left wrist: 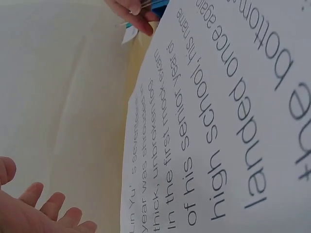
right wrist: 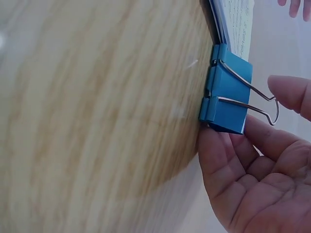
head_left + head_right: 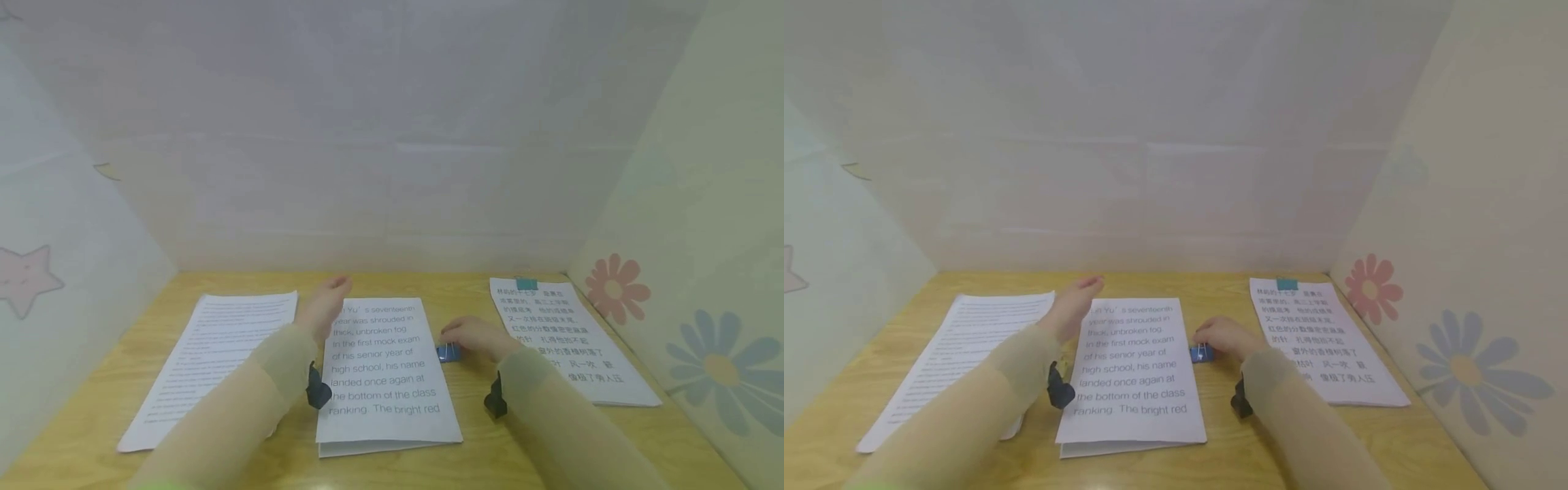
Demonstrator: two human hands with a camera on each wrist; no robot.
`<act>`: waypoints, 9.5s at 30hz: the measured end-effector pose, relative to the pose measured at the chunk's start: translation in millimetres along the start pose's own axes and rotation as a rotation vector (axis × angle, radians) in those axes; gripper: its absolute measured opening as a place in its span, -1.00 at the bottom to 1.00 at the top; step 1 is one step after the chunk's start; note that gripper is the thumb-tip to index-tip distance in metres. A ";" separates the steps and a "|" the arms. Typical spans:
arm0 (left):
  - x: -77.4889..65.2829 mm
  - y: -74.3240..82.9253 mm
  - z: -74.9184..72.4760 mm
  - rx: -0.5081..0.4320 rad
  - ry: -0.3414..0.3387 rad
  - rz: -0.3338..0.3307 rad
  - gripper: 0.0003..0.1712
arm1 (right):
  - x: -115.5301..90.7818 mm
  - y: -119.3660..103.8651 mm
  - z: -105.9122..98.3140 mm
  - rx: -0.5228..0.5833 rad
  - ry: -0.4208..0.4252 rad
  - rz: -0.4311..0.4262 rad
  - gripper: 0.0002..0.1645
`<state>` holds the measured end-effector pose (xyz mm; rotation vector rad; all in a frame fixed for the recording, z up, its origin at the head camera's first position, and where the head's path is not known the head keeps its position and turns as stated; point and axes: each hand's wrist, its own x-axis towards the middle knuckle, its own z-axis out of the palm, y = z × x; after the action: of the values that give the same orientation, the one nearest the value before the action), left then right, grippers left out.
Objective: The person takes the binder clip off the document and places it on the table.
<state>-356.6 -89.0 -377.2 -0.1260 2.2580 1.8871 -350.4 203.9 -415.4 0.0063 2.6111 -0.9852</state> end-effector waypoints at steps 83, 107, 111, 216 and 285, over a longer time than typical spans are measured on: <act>-74.1 -13.4 39.5 -0.010 -0.287 0.034 -0.50 | -29.6 46.6 -58.6 -0.492 0.113 0.064 -0.66; -72.8 -16.3 42.6 -0.025 -0.273 -0.004 -0.51 | -16.3 130.0 -116.5 -0.129 0.206 0.158 -0.21; -72.6 -16.2 43.0 -0.030 -0.265 -0.015 -0.50 | -0.3 146.9 -119.6 -0.109 0.222 0.157 -0.31; -90.0 40.8 51.6 0.357 -0.416 0.262 -0.35 | -111.8 -11.0 -32.2 0.875 0.037 -0.406 -0.59; -81.7 31.6 53.8 0.274 -0.294 0.289 -0.46 | -115.3 -4.8 -4.0 0.820 0.142 -0.257 -0.53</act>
<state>-277.7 -35.2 -339.1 0.5085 2.3893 1.5626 -244.0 216.3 -372.2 -0.0592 2.1592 -2.1392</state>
